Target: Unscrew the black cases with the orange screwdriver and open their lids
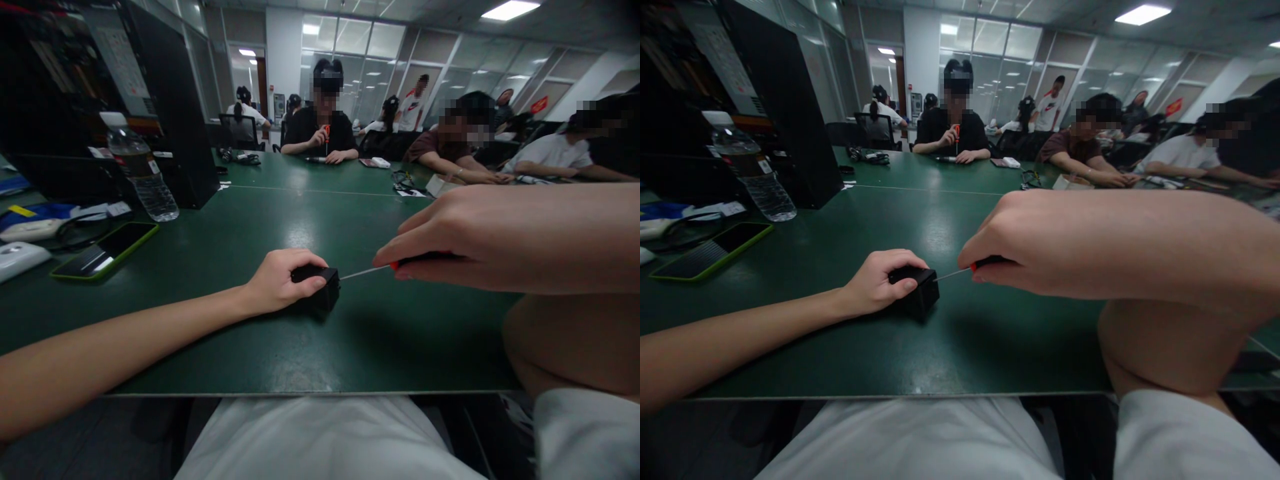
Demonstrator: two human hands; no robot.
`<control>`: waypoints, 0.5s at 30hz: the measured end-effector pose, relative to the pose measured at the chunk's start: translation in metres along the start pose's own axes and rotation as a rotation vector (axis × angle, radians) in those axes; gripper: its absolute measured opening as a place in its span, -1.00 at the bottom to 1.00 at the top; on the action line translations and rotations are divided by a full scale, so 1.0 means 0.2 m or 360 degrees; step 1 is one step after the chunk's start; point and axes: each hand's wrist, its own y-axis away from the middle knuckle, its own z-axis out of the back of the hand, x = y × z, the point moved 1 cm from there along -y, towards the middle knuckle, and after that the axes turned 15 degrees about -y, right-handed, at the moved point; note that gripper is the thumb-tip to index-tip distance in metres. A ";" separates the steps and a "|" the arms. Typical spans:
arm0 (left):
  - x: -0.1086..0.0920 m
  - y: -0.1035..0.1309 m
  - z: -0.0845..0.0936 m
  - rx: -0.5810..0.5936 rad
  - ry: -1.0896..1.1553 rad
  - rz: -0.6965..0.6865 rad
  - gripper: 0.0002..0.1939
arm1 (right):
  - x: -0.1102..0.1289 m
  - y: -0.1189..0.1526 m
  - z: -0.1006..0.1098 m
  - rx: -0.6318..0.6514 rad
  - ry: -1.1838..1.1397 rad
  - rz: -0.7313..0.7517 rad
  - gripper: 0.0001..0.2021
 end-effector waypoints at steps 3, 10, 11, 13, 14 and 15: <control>0.00 0.00 0.01 -0.0004 0.0001 0.0024 -0.62 | 0.00 0.00 0.01 -0.0038 0.0029 0.0053 -0.80; 0.00 0.00 0.00 -0.0011 0.0023 -0.0001 -0.65 | -0.02 0.02 0.01 -0.0088 0.0074 0.0100 -0.79; 0.00 0.00 0.00 -0.0015 0.0020 -0.0006 -0.65 | -0.03 0.02 0.00 -0.0110 0.0057 0.0136 -0.79; 0.00 0.00 0.00 -0.0021 0.0016 -0.0012 -0.65 | -0.05 0.01 -0.01 -0.0148 0.0004 0.0236 -0.76; 0.00 0.00 0.00 -0.0021 0.0017 -0.0014 -0.65 | -0.06 0.01 -0.01 -0.0164 -0.0021 0.0283 -0.74; 0.00 0.00 0.00 -0.0022 0.0019 -0.0016 -0.66 | -0.07 0.01 -0.01 -0.0177 -0.0037 0.0319 -0.73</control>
